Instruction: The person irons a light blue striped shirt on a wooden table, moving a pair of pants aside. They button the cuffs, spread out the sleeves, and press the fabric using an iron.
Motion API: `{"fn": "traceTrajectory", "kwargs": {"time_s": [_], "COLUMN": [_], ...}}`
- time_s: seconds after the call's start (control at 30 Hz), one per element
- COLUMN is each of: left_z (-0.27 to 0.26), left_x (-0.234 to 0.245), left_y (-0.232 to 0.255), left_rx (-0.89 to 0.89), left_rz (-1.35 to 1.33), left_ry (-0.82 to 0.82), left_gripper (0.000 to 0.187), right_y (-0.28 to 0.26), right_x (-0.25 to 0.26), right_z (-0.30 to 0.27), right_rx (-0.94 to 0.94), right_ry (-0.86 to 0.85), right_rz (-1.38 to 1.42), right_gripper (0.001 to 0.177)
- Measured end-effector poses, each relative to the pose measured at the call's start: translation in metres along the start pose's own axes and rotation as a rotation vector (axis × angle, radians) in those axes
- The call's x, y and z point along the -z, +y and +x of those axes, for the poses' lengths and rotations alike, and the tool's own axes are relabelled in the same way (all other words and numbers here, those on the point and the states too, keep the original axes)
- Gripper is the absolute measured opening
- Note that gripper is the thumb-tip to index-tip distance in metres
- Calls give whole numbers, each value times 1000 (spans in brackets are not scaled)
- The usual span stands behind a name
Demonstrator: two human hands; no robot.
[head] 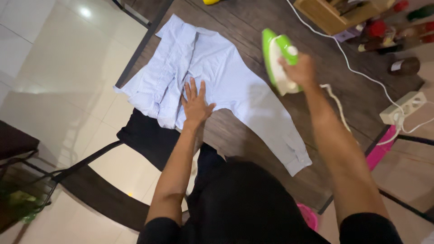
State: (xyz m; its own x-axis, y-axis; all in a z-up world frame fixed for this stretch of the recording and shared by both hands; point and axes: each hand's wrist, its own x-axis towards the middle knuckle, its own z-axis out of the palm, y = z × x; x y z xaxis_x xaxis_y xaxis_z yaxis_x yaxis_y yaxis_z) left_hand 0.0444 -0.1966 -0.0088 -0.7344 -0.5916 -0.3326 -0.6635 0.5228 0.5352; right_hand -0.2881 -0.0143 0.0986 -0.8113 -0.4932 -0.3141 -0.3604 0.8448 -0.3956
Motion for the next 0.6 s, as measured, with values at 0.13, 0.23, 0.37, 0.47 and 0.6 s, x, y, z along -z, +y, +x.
{"fn": "traceTrajectory", "kwargs": {"time_s": [0.13,0.23,0.37,0.47,0.6], "left_z": [-1,0,0,3,10], "left_x": [0,2,-2,-17,-47], "left_y": [3,6,12,20,46], "left_rx": [-17,-20,-4,-24,-273], "left_rz": [26,45,64,119,186], "left_ry": [43,29,4,66,167], "left_gripper": [107,107,102,94,73], "right_y": [58,102,140,157,173], "right_x": [18,26,16,10,-3], "right_z": [-2,2,2,-7,-15], "right_rx": [117,85,139,131,72], "right_ry": [159,296,505,552,619], "right_rz": [452,360,648,785,910], "right_gripper": [35,31,38,34,29]}}
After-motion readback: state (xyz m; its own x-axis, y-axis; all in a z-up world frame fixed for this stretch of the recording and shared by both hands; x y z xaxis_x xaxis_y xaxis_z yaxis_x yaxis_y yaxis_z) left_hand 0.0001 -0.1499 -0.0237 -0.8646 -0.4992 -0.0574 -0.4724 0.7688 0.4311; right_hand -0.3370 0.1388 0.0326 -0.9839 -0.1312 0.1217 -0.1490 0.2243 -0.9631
